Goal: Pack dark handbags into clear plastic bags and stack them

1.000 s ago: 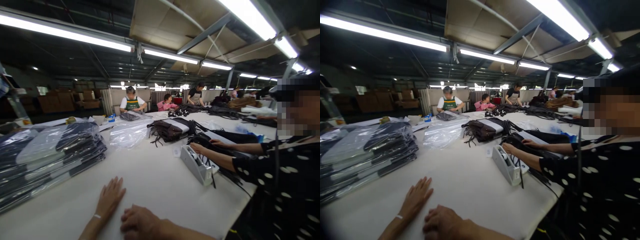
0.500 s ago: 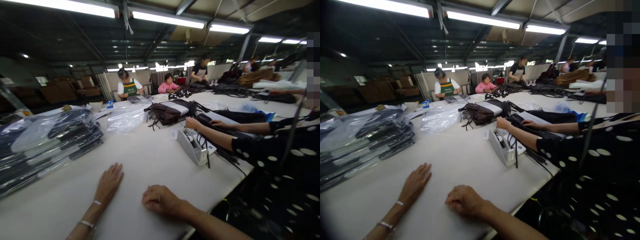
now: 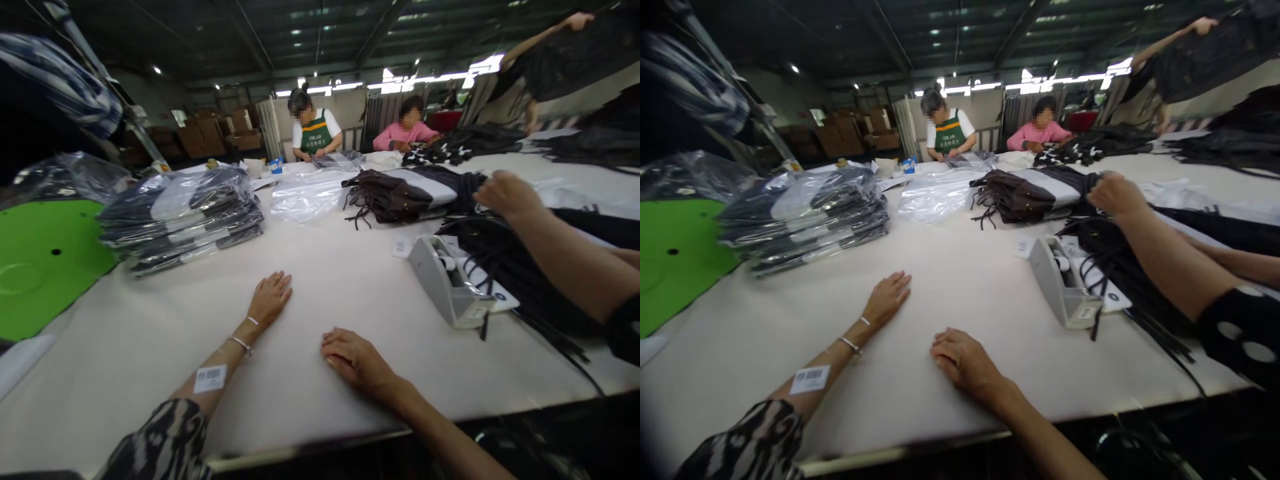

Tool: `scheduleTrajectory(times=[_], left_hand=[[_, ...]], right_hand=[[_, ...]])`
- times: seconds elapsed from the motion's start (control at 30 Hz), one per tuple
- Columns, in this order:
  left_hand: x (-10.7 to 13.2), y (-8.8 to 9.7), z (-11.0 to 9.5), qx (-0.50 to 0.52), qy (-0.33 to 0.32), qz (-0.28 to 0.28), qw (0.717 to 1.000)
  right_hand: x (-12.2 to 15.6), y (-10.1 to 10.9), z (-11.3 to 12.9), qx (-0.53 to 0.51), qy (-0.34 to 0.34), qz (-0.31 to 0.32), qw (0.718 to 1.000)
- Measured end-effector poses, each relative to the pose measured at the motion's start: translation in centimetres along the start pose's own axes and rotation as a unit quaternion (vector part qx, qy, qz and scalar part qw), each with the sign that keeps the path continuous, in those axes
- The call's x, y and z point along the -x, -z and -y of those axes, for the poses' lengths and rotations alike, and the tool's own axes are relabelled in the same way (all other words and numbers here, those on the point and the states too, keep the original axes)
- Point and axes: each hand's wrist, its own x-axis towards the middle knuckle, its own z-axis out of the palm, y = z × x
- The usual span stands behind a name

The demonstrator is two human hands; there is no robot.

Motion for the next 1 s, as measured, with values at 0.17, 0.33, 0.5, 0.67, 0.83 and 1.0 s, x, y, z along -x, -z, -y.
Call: scheduleTrajectory(times=[0.17,0.33,0.5,0.67,0.83,1.0], left_hand=[[0.3,-0.1,0.3,-0.003,-0.003,-0.015,1.0],[-0.3,-2.3,2.4,-0.017,-0.038,-0.057,0.998],[-0.2,-3.3,3.0,-0.046,-0.042,-0.068,0.996],[0.1,-5.4,4.2,-0.086,-0.072,-0.124,0.986],[0.2,-6.6,5.9,-0.109,-0.103,-0.159,0.976],[0.4,-5.8,5.9,-0.12,-0.117,-0.139,0.976]], right_hand=[[-1.9,3.8,0.6,-0.03,-0.055,0.015,0.998],[-7.8,13.7,-1.2,0.174,-0.087,-0.081,0.978],[-13.4,23.3,-7.6,0.447,-0.183,-0.168,0.86],[-16.4,27.9,-15.3,0.527,-0.302,-0.223,0.762],[-17.9,29.0,-20.8,0.561,-0.301,-0.248,0.731],[-18.0,29.7,-24.1,0.575,-0.215,-0.277,0.739]])
